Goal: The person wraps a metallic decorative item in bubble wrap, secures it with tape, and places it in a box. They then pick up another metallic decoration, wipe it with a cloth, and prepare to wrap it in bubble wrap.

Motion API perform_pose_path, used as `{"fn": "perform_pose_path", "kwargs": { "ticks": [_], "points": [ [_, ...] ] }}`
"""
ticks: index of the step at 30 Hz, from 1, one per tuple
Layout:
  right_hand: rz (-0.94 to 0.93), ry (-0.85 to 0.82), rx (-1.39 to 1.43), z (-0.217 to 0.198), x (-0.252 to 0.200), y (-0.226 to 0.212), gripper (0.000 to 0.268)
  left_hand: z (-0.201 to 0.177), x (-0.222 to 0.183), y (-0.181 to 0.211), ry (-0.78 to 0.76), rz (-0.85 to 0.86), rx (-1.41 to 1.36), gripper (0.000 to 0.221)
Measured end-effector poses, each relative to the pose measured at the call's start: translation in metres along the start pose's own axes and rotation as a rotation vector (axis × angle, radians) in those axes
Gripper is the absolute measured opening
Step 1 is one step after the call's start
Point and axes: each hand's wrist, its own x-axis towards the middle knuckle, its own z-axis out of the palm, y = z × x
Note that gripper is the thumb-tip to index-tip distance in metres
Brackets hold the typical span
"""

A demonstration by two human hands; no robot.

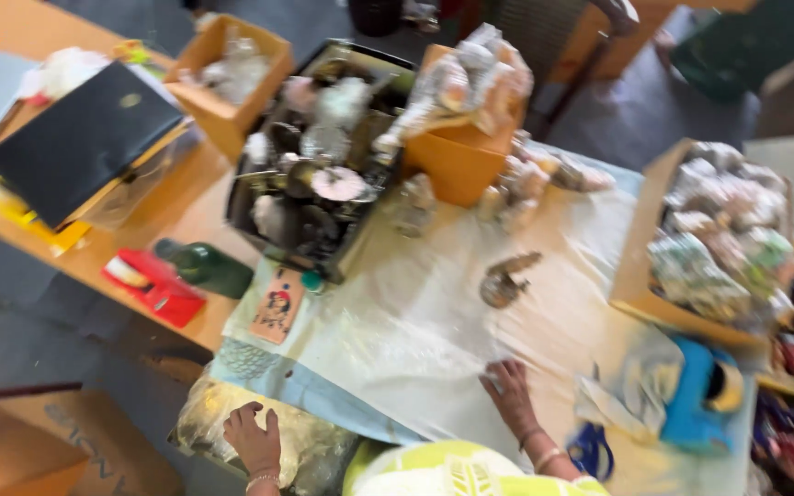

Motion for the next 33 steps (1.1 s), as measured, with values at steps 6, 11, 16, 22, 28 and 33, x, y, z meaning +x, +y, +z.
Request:
{"fn": "perform_pose_path", "kwargs": {
  "ticks": [6,11,16,22,28,33],
  "points": [
    [0.294,0.068,0.341,-0.005,0.000,0.025,0.015,-0.039,-0.005,0.129,-0.133,0.602,-0.367,0.044],
    [0.498,0.151,0.666,-0.032,-0.018,0.041,0.018,-0.054,0.013,0.236,-0.211,0.812,-0.367,0.032],
    [0.640,0.233,0.540,-0.049,-0.049,0.078,0.018,-0.009,0.048,0.222,-0.156,0.675,-0.227,0.008],
    [0.662,0.288,0.455,-0.048,-0.084,0.116,0.020,0.018,0.115,0.173,0.065,0.353,-0.157,0.012],
    [0.617,0.093,0.073,-0.062,-0.076,0.090,0.035,0.052,0.159,0.149,0.129,0.259,0.042,0.051],
    [0.815,0.088,0.248,-0.070,-0.062,0.079,0.033,0.074,0.170,0.150,0.071,0.197,0.153,0.054]
  ]
}}
